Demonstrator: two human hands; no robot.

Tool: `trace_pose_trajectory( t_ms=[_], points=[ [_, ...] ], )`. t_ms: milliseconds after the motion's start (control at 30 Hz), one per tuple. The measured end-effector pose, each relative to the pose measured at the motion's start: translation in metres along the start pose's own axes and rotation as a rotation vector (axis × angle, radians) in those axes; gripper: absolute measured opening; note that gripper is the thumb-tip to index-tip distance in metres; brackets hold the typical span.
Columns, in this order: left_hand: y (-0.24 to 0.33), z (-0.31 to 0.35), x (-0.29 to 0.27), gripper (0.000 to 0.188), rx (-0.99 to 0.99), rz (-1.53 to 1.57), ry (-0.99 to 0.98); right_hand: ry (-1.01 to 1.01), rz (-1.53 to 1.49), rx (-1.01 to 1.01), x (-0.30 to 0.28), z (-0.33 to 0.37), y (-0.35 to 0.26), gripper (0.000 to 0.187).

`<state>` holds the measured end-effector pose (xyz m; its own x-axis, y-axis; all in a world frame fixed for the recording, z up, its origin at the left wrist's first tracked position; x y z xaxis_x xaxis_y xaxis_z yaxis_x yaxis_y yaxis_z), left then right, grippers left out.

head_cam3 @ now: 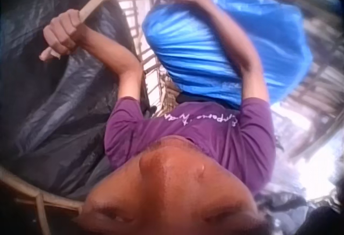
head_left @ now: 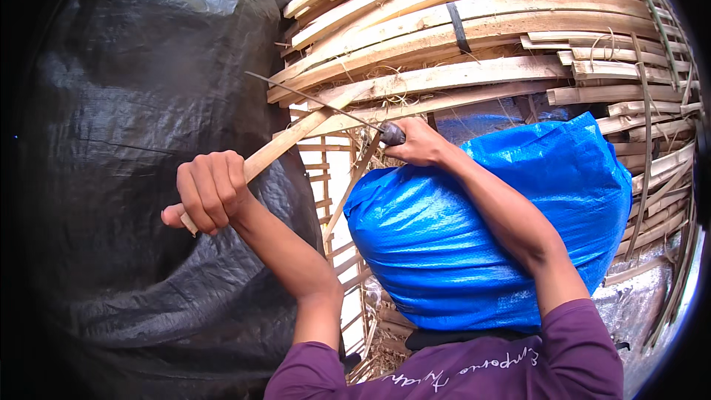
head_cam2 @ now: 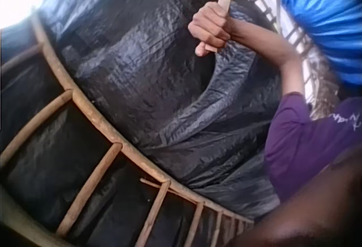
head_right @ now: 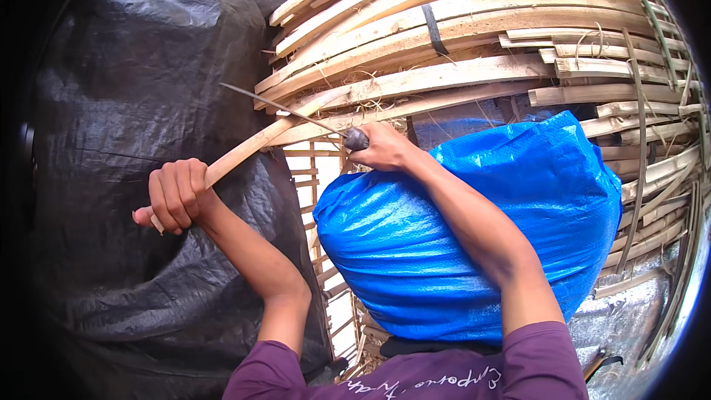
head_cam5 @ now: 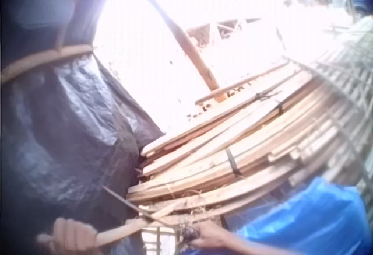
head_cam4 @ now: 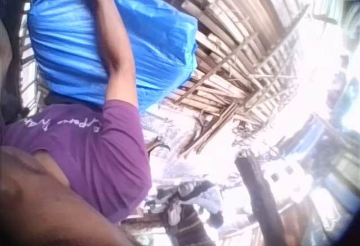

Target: The person takes a bamboo strip from a pile, shaves it along its length using a knife, and sets down the knife and strip.

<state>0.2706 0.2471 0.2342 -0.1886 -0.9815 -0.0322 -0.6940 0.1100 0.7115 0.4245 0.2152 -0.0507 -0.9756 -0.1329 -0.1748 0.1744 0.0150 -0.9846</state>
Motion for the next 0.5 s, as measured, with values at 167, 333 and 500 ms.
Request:
trace_pose_trajectory(
  t_ms=[167,333,500],
  points=[
    [-0.003,-0.004,0.013,0.059,-0.016,0.085,-0.256,0.044,0.024,-0.158,0.003,-0.001,-0.014,0.021],
    [-0.012,-0.007,0.018,0.058,-0.045,0.097,-0.294,0.133,0.013,0.133,-0.007,0.0,0.043,0.022],
    [-0.013,-0.008,0.017,0.057,-0.032,0.107,-0.309,0.112,0.151,-0.058,-0.007,0.007,-0.014,0.021]
  ],
)
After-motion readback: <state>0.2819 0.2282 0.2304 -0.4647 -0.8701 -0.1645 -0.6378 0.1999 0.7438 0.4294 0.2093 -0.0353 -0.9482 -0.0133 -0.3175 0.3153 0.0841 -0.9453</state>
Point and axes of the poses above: each hand's wrist, its own z-axis away from the middle knuckle, its own x-axis out of the palm, y = z × x, the point moved 6 cm from there along -z, towards the middle knuckle, and after that the axes turned 9 degrees about -y, right-handed, at the moved point
